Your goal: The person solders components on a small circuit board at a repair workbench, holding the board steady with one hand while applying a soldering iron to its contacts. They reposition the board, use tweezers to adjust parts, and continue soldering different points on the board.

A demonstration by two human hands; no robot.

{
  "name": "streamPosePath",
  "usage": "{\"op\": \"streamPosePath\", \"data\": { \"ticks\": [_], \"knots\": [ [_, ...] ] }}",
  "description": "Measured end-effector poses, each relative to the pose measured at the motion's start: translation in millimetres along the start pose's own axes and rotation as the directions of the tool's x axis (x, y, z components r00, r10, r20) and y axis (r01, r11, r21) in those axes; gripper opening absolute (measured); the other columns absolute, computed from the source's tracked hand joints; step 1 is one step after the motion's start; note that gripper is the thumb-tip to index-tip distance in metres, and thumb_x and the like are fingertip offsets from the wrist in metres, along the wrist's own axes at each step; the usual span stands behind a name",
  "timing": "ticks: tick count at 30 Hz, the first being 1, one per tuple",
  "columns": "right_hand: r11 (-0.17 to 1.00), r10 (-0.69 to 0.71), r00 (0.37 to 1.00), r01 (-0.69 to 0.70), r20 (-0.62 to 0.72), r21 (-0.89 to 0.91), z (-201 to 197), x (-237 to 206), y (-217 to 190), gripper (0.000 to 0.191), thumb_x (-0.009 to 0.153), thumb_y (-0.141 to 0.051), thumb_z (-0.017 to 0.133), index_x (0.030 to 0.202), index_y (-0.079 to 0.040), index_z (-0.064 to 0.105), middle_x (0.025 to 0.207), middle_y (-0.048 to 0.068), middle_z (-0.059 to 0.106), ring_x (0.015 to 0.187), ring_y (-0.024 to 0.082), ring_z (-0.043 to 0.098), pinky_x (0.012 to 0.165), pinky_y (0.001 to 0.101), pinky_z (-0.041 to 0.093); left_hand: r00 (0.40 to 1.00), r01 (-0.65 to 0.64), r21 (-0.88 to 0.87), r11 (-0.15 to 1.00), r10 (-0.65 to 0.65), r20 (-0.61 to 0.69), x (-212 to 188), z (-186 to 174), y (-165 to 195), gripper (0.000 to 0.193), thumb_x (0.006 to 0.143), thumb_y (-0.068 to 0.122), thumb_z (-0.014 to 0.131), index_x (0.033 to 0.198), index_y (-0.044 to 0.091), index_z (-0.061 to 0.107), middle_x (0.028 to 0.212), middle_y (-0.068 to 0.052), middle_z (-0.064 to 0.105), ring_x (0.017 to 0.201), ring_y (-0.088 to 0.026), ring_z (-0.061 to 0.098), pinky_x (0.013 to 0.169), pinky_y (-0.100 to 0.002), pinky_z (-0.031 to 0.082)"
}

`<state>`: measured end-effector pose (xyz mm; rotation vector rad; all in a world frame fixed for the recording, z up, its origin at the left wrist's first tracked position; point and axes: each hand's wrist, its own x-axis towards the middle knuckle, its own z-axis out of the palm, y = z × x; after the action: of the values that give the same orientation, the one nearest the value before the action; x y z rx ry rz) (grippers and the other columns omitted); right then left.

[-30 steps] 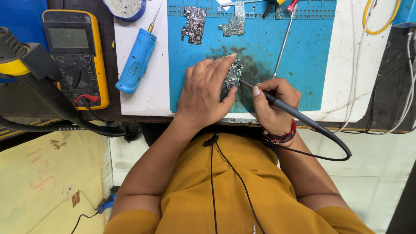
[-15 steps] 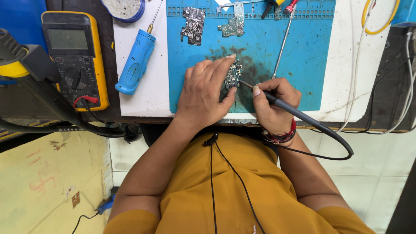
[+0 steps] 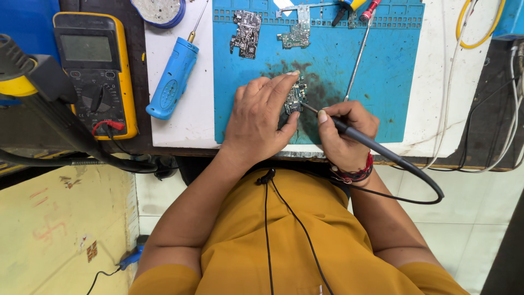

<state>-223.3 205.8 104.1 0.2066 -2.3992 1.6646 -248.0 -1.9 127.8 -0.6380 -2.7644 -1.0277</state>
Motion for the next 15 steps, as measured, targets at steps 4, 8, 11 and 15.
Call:
{"op": "streamPosePath", "data": {
  "ticks": [4, 8, 11, 15],
  "knots": [
    [1.000, 0.010, 1.000, -0.010, -0.003, -0.014, -0.4, 0.2, -1.0, 0.012, 0.100, -0.006, 0.072, 0.096, 0.001, 0.064, 0.073, 0.003, 0.063, 0.064, 0.008, 0.056, 0.060, 0.0242, 0.043, 1.000, 0.001, 0.001, 1.000, -0.001, -0.005, 0.1, 0.1, -0.1, 0.069, 0.088, 0.022, 0.077, 0.148, 0.008, 0.046, 0.137, -0.008, 0.062, 0.119, -0.028, 0.057, 0.101, -0.043, 0.041],
    [0.999, 0.007, 1.000, -0.007, 0.000, -0.040, 0.7, 0.6, -1.3, 0.012, 0.099, -0.005, 0.072, 0.095, 0.001, 0.063, 0.073, 0.003, 0.063, 0.064, 0.007, 0.056, 0.060, 0.0242, 0.043, 1.000, -0.003, 0.003, 1.000, 0.003, -0.005, 0.4, -1.0, -1.8, 0.069, 0.088, 0.022, 0.077, 0.149, 0.007, 0.046, 0.137, -0.009, 0.062, 0.118, -0.028, 0.057, 0.100, -0.043, 0.041],
    [0.999, 0.031, 0.999, -0.032, -0.021, -0.008, 1.7, 0.1, -1.4, 0.011, 0.100, -0.005, 0.072, 0.096, 0.001, 0.063, 0.074, 0.003, 0.063, 0.060, 0.006, 0.056, 0.057, 0.0220, 0.043, 1.000, -0.001, -0.003, 1.000, 0.001, 0.001, -0.1, -0.9, -1.3, 0.069, 0.088, 0.022, 0.077, 0.149, 0.008, 0.046, 0.137, -0.008, 0.062, 0.118, -0.028, 0.057, 0.100, -0.043, 0.041],
    [1.000, 0.011, 1.000, -0.011, -0.004, -0.026, 1.1, -0.8, -1.9, 0.011, 0.099, -0.005, 0.072, 0.095, 0.001, 0.064, 0.073, 0.003, 0.063, 0.064, 0.007, 0.057, 0.059, 0.0236, 0.043, 1.000, -0.005, 0.005, 1.000, 0.005, -0.012, -0.7, -1.1, -1.3, 0.069, 0.089, 0.022, 0.077, 0.148, 0.008, 0.046, 0.137, -0.008, 0.062, 0.119, -0.027, 0.057, 0.100, -0.043, 0.041]
  ]
}}
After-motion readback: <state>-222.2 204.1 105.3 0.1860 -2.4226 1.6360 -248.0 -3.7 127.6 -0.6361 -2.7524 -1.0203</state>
